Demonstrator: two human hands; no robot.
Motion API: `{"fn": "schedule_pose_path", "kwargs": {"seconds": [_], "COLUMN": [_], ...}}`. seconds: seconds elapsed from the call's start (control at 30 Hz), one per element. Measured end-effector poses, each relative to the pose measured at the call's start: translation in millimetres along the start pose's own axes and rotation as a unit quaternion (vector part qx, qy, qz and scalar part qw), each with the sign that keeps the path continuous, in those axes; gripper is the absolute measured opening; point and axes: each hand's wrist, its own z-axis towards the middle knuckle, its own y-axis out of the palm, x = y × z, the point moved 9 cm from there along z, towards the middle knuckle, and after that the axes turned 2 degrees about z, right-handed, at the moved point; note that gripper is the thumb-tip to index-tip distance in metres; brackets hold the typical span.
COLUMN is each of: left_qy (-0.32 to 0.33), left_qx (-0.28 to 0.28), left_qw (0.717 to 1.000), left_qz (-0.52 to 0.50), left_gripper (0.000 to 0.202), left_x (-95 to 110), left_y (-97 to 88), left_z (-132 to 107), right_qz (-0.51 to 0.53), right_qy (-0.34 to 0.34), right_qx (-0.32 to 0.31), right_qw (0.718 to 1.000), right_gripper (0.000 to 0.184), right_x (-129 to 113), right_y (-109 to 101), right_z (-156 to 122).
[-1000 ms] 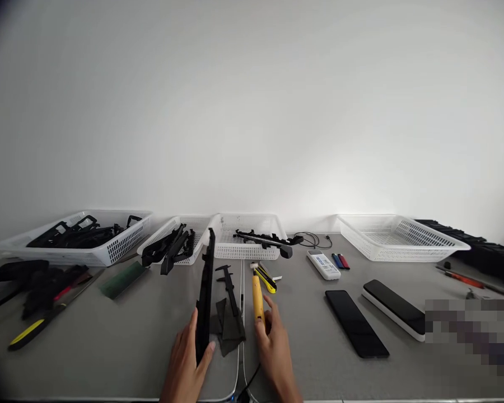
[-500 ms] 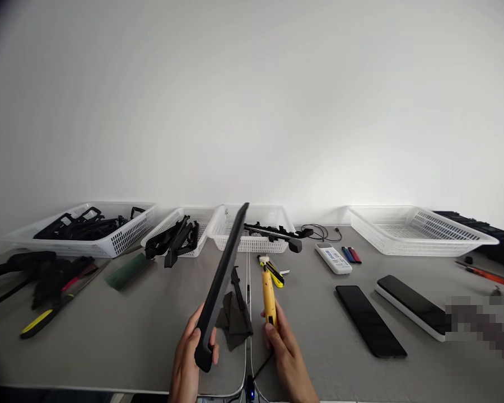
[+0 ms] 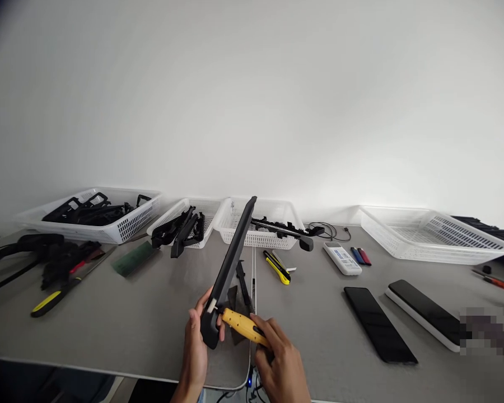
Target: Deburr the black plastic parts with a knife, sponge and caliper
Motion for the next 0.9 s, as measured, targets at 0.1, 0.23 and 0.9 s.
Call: {"fn": "schedule_pose_path", "kwargs": {"seconds": [0.1,0.23,0.9], "left_qy": [0.005,0.009,0.022], "left_qx": [-0.004,-0.014,-0.004], "left_qw": [1.000,0.999,0.996], "left_qz": [0.019,0.040,0.088], "left_gripper": [0.087,0.089,0.084], "left_x": [3.1,6.8,-0.9], "left_y": [1.4,3.8,-10.6], "left_z": [-1.2,-3.0,-8.6], "right_qz": [0.000,0.013,0.052], "right_qy": [0.014,0.025,0.057], "right_qx": [0.010,0.033,0.107], "right_qw": [1.000,0.999,0.991], "right_gripper": [0.052,0.051,0.057], "right_x": [1.4,1.3,9.1], "right_y": [-2.0,-6.1,-18.1], "right_z": [0.9,1.3,5.5]}}
